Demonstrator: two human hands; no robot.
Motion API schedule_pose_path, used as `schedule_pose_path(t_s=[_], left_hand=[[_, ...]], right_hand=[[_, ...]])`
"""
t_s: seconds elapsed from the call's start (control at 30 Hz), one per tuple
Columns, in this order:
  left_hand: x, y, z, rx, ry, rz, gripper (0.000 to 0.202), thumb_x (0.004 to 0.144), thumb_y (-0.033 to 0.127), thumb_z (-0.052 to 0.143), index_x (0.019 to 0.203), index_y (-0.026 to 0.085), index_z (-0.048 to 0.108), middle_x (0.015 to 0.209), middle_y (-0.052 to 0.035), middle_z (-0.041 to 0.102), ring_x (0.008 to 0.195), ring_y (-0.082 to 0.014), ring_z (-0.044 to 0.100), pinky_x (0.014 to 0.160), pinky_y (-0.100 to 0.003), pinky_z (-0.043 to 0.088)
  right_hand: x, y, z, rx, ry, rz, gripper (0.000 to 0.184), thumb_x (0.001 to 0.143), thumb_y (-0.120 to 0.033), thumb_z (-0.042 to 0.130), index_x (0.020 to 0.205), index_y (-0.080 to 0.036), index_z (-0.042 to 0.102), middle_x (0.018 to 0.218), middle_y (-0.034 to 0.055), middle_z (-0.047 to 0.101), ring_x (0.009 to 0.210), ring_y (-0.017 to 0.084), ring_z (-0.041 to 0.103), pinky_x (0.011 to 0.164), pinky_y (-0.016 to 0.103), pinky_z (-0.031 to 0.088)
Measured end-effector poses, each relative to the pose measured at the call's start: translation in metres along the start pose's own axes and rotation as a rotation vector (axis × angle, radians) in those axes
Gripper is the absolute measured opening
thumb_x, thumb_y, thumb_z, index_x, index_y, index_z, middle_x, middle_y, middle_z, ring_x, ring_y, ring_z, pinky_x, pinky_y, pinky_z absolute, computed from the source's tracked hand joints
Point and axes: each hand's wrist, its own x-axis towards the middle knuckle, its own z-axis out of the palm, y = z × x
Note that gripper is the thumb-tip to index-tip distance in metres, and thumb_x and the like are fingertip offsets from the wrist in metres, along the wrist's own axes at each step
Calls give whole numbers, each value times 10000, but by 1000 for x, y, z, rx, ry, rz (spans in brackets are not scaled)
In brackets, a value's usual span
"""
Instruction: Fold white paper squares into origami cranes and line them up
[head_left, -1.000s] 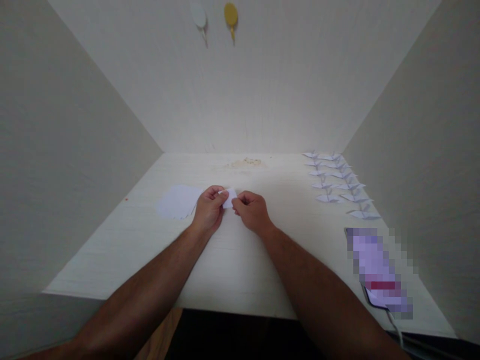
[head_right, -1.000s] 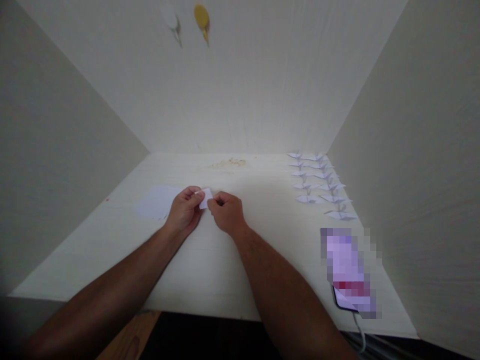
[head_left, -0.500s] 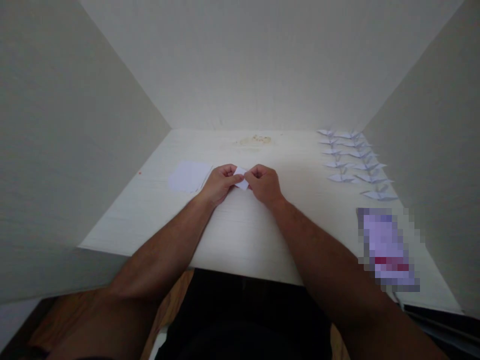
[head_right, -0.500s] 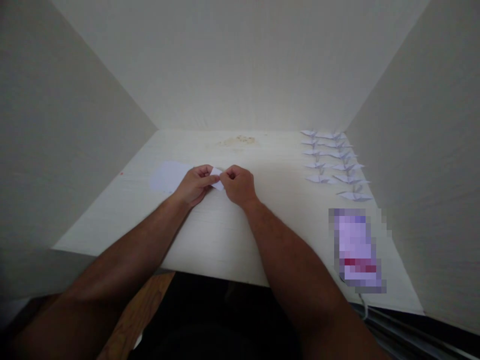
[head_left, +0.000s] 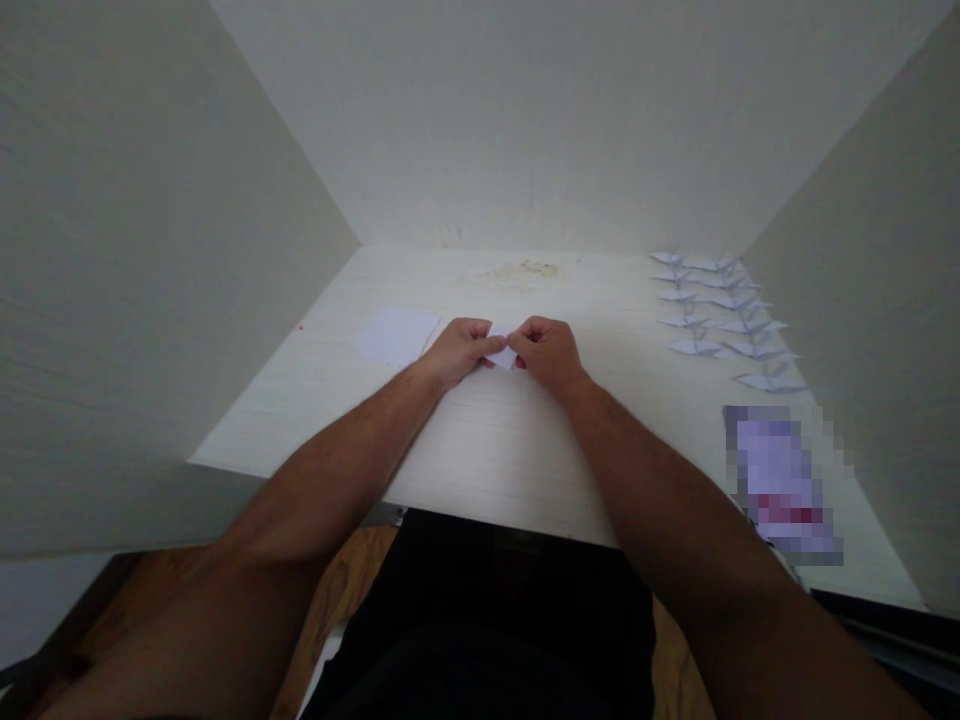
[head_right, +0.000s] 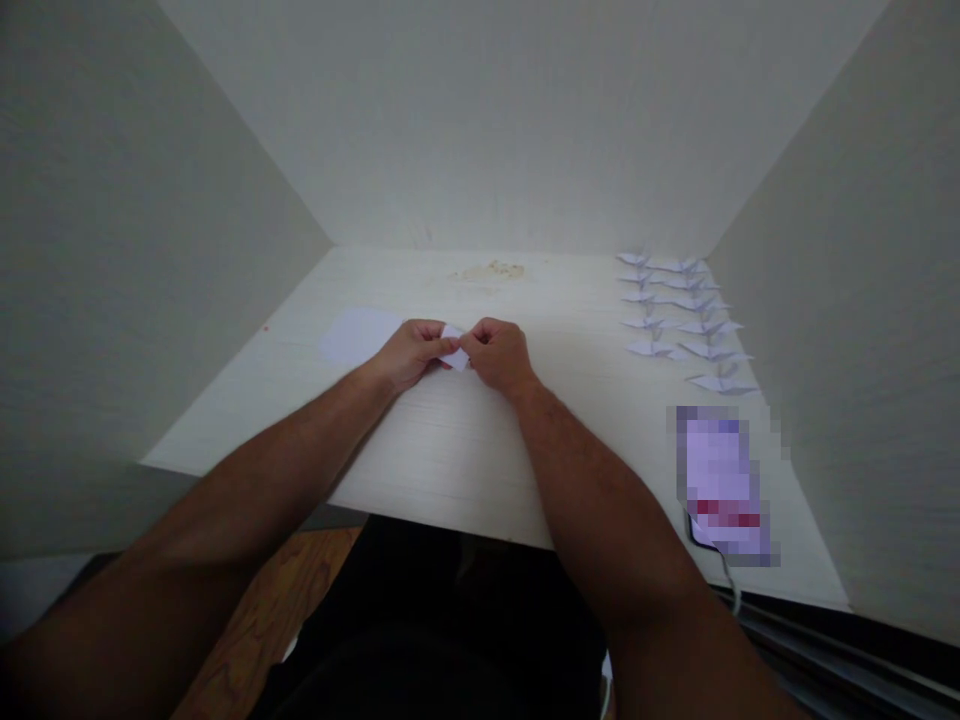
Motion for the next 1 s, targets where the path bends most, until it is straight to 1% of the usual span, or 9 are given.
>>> schedule_pose_path(t_s=[0.07,0.17,0.27,0.37,0.47,0.6,0.7,0.87,1.0], left_hand=[[-1,-4,0,-46,17,39,178,607,232,795,685,112,688,641,-44,660,559,-127,596,540,-243,447],[-1,-7,1,-88,9,70,184,599,237,799,639,124,661,591,-13,628,535,-114,576,565,-252,449],[-1,-5,3,-109,17,72,215,596,232,806,580,138,613,543,11,585,506,-94,542,546,-237,423],[0,-2,4,-163,50,85,285,562,194,830,526,151,551,523,26,570,494,-78,518,528,-218,397],[1,0,3,-202,56,91,310,548,204,850,523,152,546,528,22,581,502,-80,520,533,-218,402],[3,-1,-3,-178,-14,66,312,585,303,858,560,140,593,550,-3,594,518,-94,532,522,-224,411],[5,0,-6,-171,-45,48,316,599,329,855,575,131,610,562,-16,602,519,-98,534,504,-223,413],[4,2,-5,-214,-32,31,266,626,313,821,597,122,639,562,-24,604,511,-100,539,493,-225,427],[2,3,-5,-224,-7,52,253,622,294,813,583,132,622,556,-14,600,506,-92,532,491,-217,425]], right_hand=[[1,1,1,29,-17,3,160,710,-266,630,590,-172,579,464,-22,567,433,97,508,435,204,358],[1,-2,1,88,-41,24,155,694,-270,645,593,-173,579,462,-32,567,426,92,517,422,192,370],[1,-7,0,164,-45,77,158,680,-264,659,584,-174,571,446,-40,560,411,87,513,411,184,379],[1,-9,-2,219,-53,118,166,677,-264,666,578,-174,568,438,-42,558,402,78,508,413,177,382],[3,-8,-3,280,-69,131,196,675,-305,688,584,-174,573,448,-39,564,408,80,518,420,182,402],[4,-8,-4,350,-70,159,225,663,-331,708,577,-175,569,456,-35,568,410,89,527,416,195,414],[4,-8,-4,377,-64,169,244,661,-337,719,565,-176,563,455,-33,570,404,89,523,413,198,408],[3,-6,-4,362,-85,161,258,679,-359,724,580,-178,570,458,-21,589,403,90,520,421,203,402],[1,-8,-4,337,-82,159,269,681,-372,728,581,-178,570,470,-16,598,413,94,530,434,209,408]])
